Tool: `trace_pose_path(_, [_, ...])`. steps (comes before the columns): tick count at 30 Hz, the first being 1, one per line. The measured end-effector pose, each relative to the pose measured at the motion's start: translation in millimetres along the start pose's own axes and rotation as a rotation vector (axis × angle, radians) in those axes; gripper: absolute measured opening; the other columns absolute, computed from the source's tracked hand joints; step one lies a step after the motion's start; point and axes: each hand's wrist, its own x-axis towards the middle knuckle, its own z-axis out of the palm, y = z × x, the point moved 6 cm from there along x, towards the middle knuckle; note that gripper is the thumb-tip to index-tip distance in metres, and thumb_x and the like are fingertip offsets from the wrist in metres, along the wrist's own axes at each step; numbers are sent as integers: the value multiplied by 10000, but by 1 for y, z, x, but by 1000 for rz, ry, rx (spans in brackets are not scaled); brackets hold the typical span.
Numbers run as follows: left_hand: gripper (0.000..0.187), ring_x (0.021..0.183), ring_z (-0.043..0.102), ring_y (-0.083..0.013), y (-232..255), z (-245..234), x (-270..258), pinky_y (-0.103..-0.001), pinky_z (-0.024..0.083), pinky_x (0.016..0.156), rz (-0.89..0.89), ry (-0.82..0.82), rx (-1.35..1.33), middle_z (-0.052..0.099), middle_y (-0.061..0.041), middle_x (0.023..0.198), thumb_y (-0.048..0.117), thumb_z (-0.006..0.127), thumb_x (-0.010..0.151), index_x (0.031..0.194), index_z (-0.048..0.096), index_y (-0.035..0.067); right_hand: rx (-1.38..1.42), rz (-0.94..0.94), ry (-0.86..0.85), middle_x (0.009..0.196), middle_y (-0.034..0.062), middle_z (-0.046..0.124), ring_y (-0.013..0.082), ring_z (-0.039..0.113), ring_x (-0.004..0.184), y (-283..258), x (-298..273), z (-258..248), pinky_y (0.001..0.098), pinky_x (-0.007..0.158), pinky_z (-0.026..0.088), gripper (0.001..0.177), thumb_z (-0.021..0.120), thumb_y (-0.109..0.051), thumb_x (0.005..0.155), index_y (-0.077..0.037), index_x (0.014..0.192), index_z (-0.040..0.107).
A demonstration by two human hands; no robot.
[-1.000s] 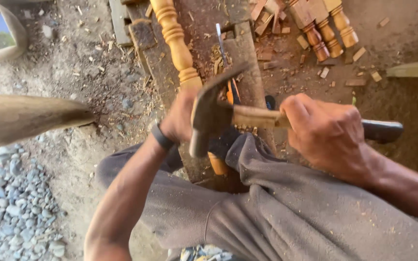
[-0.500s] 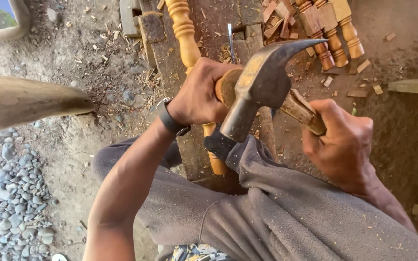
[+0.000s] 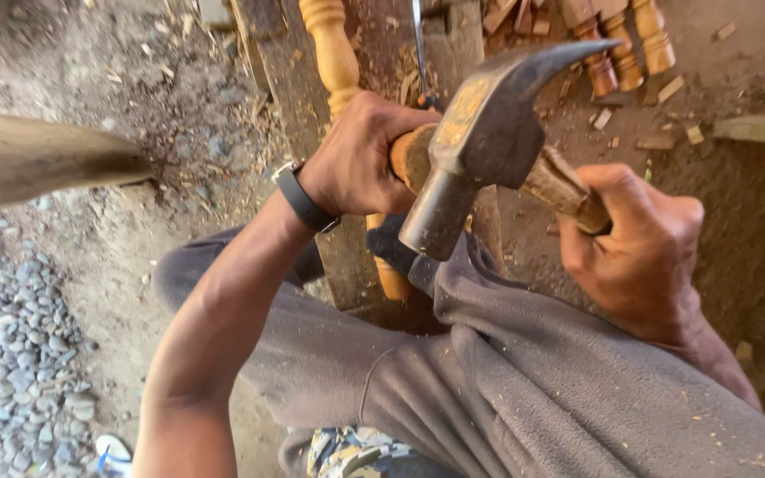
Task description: Carving a slot in a decorative wooden furniture leg using a hammer and chisel
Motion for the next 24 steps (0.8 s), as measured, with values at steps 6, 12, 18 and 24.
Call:
trace_pose_path(6, [302,748,835,-264,12,1,-7,-299,669,602,194,-124,-10,851,-208,972,1,1000,934,1106,772,-96,-37,-186,-9,773,72,614,186,357,530,11,-17,-4,410,491,308,288,795,272,1145,47,1021,663])
trace_pose_path(12, [424,624,567,-175,14,-12,-4,-338,471,584,63,-66,18,689,-52,805,112,1093,856,887,677,34,-476,-215,-228,918,62,689,146,408,575,-2,0,-9,335,477,303,212,891,66,1336,-1,1208,736])
trace_pose_path(18, [596,759,642,-233,14,-16,-13,-381,590,735,89,-103,75,792,-136,993,85,1050,766,1276,813,-112,-410,-290,-155,981,114,675,174,344,565,2,-2,4,357,483,255,333,1039,-24,1231,24,1222,709])
trace_pose_path(24, [443,687,664,-203,-4,-19,-19,-353,544,662,39,-70,-68,753,-110,878,208,1057,824,917,686,-15,-256,-247,-156,860,59,633,172,367,550,-12,8,1,386,461,316,148,834,109,1268,46,1186,727])
